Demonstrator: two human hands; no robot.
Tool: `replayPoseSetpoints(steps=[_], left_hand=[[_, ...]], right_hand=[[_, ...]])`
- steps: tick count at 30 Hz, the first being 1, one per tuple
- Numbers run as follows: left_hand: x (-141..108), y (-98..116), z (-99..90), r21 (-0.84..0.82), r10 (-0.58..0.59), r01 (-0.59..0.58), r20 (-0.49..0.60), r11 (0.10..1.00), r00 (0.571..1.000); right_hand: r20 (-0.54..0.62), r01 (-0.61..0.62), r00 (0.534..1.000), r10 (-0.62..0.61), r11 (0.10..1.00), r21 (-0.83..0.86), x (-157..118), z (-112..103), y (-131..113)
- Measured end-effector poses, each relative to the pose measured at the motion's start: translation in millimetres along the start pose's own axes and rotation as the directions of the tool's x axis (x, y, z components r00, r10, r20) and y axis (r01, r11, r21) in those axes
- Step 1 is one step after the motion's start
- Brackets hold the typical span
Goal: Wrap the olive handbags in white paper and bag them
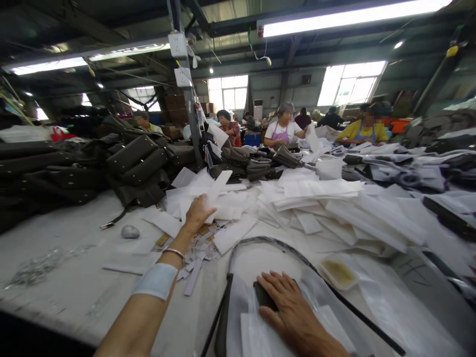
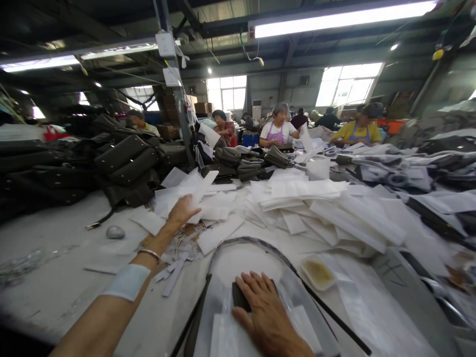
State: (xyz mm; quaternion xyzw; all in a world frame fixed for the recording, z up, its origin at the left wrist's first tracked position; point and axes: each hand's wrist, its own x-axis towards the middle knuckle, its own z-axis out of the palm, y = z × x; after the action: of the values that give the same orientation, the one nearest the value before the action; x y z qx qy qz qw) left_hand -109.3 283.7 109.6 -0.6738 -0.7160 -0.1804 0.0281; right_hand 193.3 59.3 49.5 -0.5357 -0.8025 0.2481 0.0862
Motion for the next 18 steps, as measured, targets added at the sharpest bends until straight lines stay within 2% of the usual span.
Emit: replayPoseSetpoints(steps=[4,7,9,12,14,18], left_hand=[[-6,-10,-10.9,0.062,-0.025,0.031,-0.088,0.998,0.996],[-22,-6,-1.9,0.080,0.105,-0.096,-0.113,0.992,0.988],[-33,2,12.0,0.067,0.240,-0.236,-0.075,0.970,0.968],[-47,21,40.6,0.017,0.404,-0.404,0.018,0.915,0.915],[-56,38,61.2,-0.019,0.467,-0.467,0.053,0.884,0.882],[-70,69,98.9,-0.099,0.544,-0.539,0.044,0.837,0.838]], right_hand=[[0.016,0.006,1.000,-0.006,1.000,0.008,1,0,1],[0.003,0.024,1.000,-0.024,1.000,0.016,1,3,5],[-0.025,0.060,0.998,-0.060,0.998,0.010,2,7,11],[-0.095,0.157,0.983,-0.159,0.987,-0.027,8,19,24],[-0.171,0.202,0.962,-0.212,0.977,-0.075,13,31,34],[-0.281,0.240,0.912,-0.298,0.945,-0.220,27,54,51]])
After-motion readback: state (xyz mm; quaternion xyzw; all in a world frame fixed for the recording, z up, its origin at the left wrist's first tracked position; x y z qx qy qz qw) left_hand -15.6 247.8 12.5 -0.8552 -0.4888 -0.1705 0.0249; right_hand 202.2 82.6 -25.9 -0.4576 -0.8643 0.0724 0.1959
